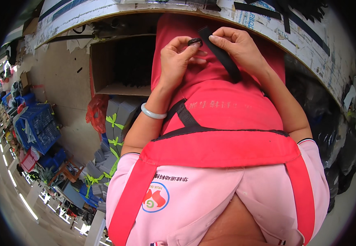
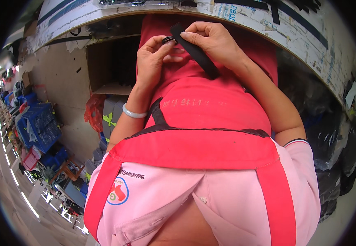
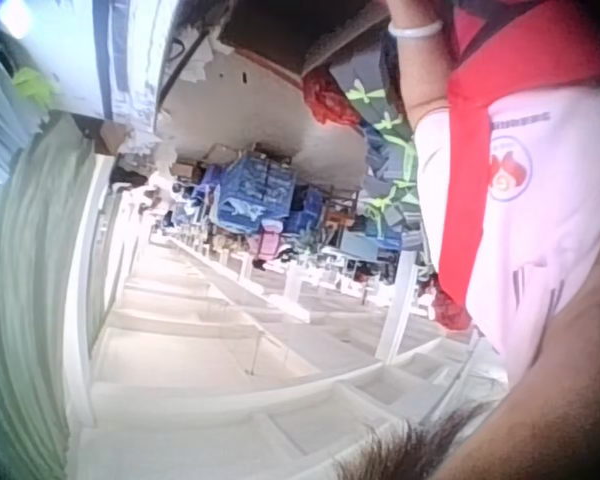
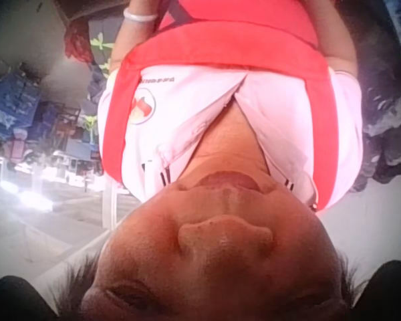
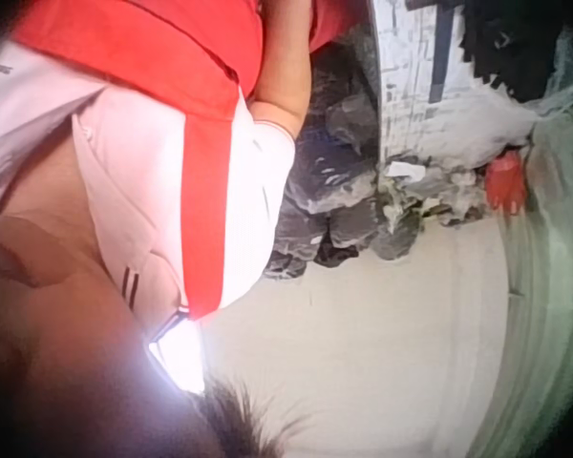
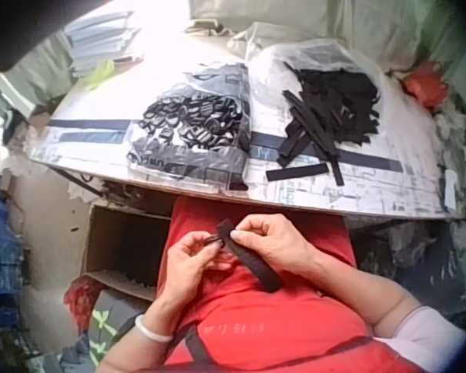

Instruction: Assembling plastic buckles onto black adjustable straps.

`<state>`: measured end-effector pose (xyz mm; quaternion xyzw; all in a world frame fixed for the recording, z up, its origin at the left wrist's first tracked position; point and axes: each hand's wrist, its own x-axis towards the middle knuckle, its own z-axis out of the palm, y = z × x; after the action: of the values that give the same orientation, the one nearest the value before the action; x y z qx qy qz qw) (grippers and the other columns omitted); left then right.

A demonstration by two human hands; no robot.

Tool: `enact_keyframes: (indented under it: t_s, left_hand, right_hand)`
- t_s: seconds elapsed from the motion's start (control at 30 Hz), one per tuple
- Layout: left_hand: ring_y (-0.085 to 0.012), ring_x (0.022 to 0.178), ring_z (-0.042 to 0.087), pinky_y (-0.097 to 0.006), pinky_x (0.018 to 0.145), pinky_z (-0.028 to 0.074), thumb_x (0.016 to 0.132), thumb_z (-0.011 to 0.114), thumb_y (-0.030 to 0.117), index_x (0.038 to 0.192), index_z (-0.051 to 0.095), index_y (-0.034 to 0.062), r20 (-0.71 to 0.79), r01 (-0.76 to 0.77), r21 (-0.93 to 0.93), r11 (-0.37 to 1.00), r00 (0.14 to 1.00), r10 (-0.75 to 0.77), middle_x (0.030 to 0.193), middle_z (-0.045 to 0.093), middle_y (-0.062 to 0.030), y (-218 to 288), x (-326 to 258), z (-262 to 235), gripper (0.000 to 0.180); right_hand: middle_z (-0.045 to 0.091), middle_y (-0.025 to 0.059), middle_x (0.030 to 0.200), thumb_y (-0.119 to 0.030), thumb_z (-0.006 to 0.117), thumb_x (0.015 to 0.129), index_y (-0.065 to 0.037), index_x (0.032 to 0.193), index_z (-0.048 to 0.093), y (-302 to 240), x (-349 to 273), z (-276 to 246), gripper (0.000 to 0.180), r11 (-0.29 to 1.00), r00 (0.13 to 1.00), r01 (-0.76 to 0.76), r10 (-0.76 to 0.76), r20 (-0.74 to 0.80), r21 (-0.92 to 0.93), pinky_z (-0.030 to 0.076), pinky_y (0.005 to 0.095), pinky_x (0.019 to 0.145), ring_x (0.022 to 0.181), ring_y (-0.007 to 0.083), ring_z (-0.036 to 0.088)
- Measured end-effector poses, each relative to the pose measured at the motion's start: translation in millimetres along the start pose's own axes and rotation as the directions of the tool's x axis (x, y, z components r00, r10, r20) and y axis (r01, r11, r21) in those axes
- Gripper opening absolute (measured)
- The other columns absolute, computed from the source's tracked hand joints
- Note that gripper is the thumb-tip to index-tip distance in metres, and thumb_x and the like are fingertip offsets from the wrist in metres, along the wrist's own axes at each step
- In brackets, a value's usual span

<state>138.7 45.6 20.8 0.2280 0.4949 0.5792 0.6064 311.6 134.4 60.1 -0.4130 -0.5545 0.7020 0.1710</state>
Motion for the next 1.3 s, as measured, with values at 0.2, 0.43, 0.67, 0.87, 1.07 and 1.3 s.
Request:
enact_keyframes:
  t_s: [0.2, 0.43, 0.67, 0.87, 1.07, 1.3]
  left_hand:
    - [-0.0155, 0.075, 0.068, -0.026, 0.067, 0.059, 0.088, 0.065, 0.001, 0.106, 0.063, -0.0068, -0.034, -0.102, 0.175, 0.979, 0.993, 0.110, 0.092, 0.069, -0.0099, -2.3, -0.8, 4.9, 0.020]
    - [-0.0164, 0.076, 0.069, -0.026, 0.067, 0.058, 0.090, 0.064, 0.003, 0.107, 0.064, -0.0064, -0.047, -0.181, 0.104, 0.978, 0.981, 0.186, 0.093, 0.069, -0.0115, -4.3, -2.0, 12.7, 0.020]
    - [-0.0132, 0.069, 0.067, -0.022, 0.060, 0.055, 0.090, 0.065, 0.006, 0.103, 0.065, -0.0054, -0.031, -0.166, 0.252, 0.953, 0.983, 0.179, 0.084, 0.069, -0.0094, -3.8, -2.1, 9.8, 0.017]
    - [-0.0072, 0.064, 0.062, -0.018, 0.057, 0.048, 0.087, 0.069, 0.005, 0.100, 0.067, -0.0030, 0.075, -0.454, 0.574, 0.682, 0.858, 0.508, 0.077, 0.068, -0.0040, -11.2, 4.6, 3.6, 0.015]
    - [-0.0089, 0.059, 0.060, -0.022, 0.054, 0.046, 0.082, 0.071, 0.001, 0.092, 0.068, -0.0014, 0.008, -0.439, 0.526, 0.729, 0.859, 0.512, 0.072, 0.065, -0.0067, -13.4, 3.8, 7.4, 0.010]
    - [-0.0100, 0.062, 0.061, -0.022, 0.057, 0.047, 0.080, 0.072, -0.002, 0.094, 0.068, -0.0026, 0.207, -0.561, 0.692, 0.454, 0.757, 0.620, 0.073, 0.065, -0.0078, -2.8, 3.3, 7.9, 0.015]
  right_hand:
    - [0.058, -0.0048, 0.068, -0.025, 0.063, 0.091, -0.005, 0.085, 0.066, 15.9, 0.8, 0.8, 0.021, 0.991, 0.982, -0.134, 0.133, 0.136, 0.003, 0.036, 0.0182, 0.051, 0.057, 0.0022, 0.048]
    - [0.059, -0.0021, 0.070, -0.027, 0.061, 0.094, -0.006, 0.088, 0.064, 2.2, -2.3, 5.4, 0.022, 0.956, 0.983, -0.170, 0.148, 0.109, 0.237, 0.044, 0.0179, 0.050, 0.055, 0.0032, 0.052]
    - [0.062, 0.0014, 0.072, -0.026, 0.062, 0.094, -0.004, 0.096, 0.061, 11.6, -1.7, 11.0, 0.023, 0.926, 0.995, -0.103, 0.101, 0.025, 0.362, 0.048, 0.0188, 0.047, 0.054, 0.0062, 0.057]
    - [0.062, 0.0024, 0.072, -0.024, 0.062, 0.093, -0.003, 0.096, 0.060, 11.2, 1.5, 8.5, 0.022, 0.883, 0.998, -0.064, 0.050, 0.043, 0.465, 0.048, 0.0189, 0.048, 0.054, 0.0066, 0.057]
    - [0.059, 0.0017, 0.069, -0.022, 0.062, 0.093, -0.004, 0.094, 0.059, 8.8, 1.8, 13.9, 0.018, 0.913, 0.994, -0.097, 0.111, -0.012, 0.397, 0.047, 0.0191, 0.048, 0.052, 0.0058, 0.053]
    - [0.057, 0.0003, 0.067, -0.020, 0.062, 0.093, -0.005, 0.094, 0.058, 13.5, 2.6, 12.3, 0.016, 0.942, 0.994, -0.041, 0.073, -0.083, 0.334, 0.044, 0.0183, 0.046, 0.052, 0.0051, 0.052]
